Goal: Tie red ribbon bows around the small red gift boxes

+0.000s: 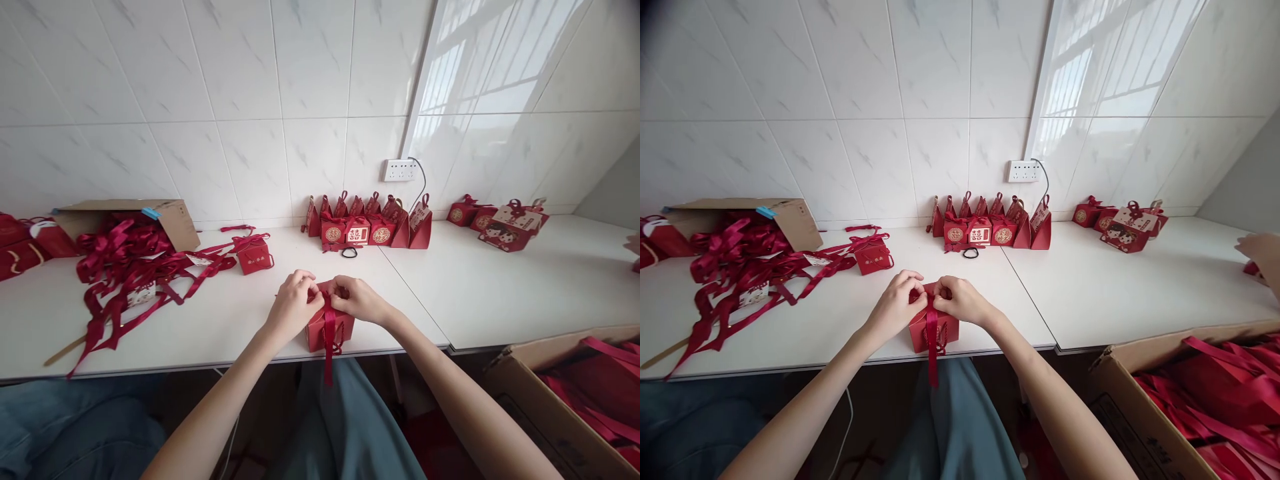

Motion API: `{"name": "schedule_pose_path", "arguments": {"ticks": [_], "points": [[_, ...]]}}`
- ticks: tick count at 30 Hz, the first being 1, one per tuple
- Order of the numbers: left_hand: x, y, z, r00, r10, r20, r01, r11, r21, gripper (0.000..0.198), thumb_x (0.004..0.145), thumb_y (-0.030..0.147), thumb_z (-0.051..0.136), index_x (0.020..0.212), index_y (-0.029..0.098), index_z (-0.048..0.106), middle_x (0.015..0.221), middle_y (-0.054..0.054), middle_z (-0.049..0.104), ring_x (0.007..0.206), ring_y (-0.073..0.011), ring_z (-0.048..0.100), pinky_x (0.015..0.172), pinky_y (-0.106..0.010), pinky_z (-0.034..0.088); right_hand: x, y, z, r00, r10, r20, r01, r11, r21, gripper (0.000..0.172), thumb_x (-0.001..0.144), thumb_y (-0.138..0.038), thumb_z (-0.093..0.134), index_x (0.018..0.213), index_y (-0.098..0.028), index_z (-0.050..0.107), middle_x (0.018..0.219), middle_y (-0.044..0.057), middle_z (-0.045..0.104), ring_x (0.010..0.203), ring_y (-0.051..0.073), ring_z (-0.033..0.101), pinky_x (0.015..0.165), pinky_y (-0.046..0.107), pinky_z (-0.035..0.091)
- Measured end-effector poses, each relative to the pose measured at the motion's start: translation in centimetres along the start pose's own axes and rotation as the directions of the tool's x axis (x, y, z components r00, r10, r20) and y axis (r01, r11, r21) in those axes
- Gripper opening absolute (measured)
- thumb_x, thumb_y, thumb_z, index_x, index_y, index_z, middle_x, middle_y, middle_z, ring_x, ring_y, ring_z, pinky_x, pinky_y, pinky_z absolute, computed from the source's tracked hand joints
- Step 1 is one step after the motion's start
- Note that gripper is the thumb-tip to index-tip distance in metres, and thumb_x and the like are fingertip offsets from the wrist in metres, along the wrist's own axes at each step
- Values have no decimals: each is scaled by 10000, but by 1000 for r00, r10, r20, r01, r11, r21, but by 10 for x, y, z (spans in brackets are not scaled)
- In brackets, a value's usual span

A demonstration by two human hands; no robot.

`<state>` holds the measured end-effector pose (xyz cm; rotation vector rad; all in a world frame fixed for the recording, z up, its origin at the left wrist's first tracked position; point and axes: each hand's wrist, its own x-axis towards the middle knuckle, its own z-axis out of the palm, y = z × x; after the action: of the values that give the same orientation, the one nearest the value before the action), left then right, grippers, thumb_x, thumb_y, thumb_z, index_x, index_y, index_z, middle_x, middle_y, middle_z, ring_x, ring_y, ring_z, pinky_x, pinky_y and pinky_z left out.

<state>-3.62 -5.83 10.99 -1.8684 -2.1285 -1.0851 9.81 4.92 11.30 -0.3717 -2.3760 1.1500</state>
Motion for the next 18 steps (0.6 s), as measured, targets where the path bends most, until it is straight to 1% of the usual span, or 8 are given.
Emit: {"name": "schedule_pose_path", "arguments": {"ticks": [2, 4, 6, 9, 12, 15, 18], "points": [[-1, 0, 3, 998, -31, -57, 32, 999, 12, 112, 770, 139, 517, 682, 200, 483, 997, -67, 562, 964, -235, 580, 872, -437, 462, 0, -3, 0, 1000, 0, 0, 0, 1000, 6, 59, 647, -146, 504, 653, -191, 466, 599, -52, 458, 545, 95, 377, 546, 239, 311], [-2, 0, 5, 997, -33, -76, 31, 999, -27, 103, 782, 136, 503, 705, 200, 477, 1001, -68, 550, 975, -228, 578, 862, -424, 467, 0, -6, 1, 1000, 0, -1, 1, 1000, 28, 69, 633, -148, 524, 655, -190, 474, 633, -42, 469, 574, 102, 391, 567, 246, 310], [-3, -1, 6, 998, -9, -69, 4, 997, -72, 102, 791, 131, 488, 721, 203, 465, 996, -66, 537, 1000, -221, 569, 854, -399, 472, 1, -7, 2, 1000, 4, 10, -5, 997, 73, 75, 623, -154, 540, 644, -188, 476, 659, -34, 467, 596, 106, 393, 577, 250, 306], [-4, -4, 4, 999, 22, -43, -26, 996, -80, 103, 790, 126, 474, 729, 205, 449, 986, -69, 521, 1007, -224, 561, 844, -389, 471, 1, -5, -3, 997, 16, 80, -31, 981, 192, 53, 664, -189, 505, 633, -188, 461, 653, -34, 454, 571, 101, 381, 557, 251, 304], [-4, -9, 1, 1000, -2, -27, 1, 998, -61, 116, 782, 128, 467, 708, 209, 429, 977, -72, 514, 1005, -238, 555, 846, -407, 460, -1, 1, -12, 990, 11, 139, -58, 938, 342, 129, 719, -240, 471, 606, -191, 430, 616, -39, 414, 561, 101, 370, 553, 253, 312], [-5, -13, -1, 999, -42, -30, 40, 996, -74, 147, 770, 121, 464, 678, 216, 400, 947, -61, 513, 1020, -237, 544, 870, -405, 450, -5, 5, -21, 995, -5, 100, -46, 867, 496, 224, 729, -260, 498, 543, -187, 396, 602, -39, 376, 587, 103, 360, 585, 260, 318], [-4, -13, -2, 999, -38, -10, 37, 995, -91, 126, 768, 134, 469, 698, 219, 408, 944, -54, 525, 1040, -232, 536, 889, -398, 446, -8, 4, -29, 1000, -8, 8, 2, 785, 620, 248, 750, -312, 536, 554, -177, 464, 637, -27, 409, 612, 103, 378, 603, 258, 329]]}}
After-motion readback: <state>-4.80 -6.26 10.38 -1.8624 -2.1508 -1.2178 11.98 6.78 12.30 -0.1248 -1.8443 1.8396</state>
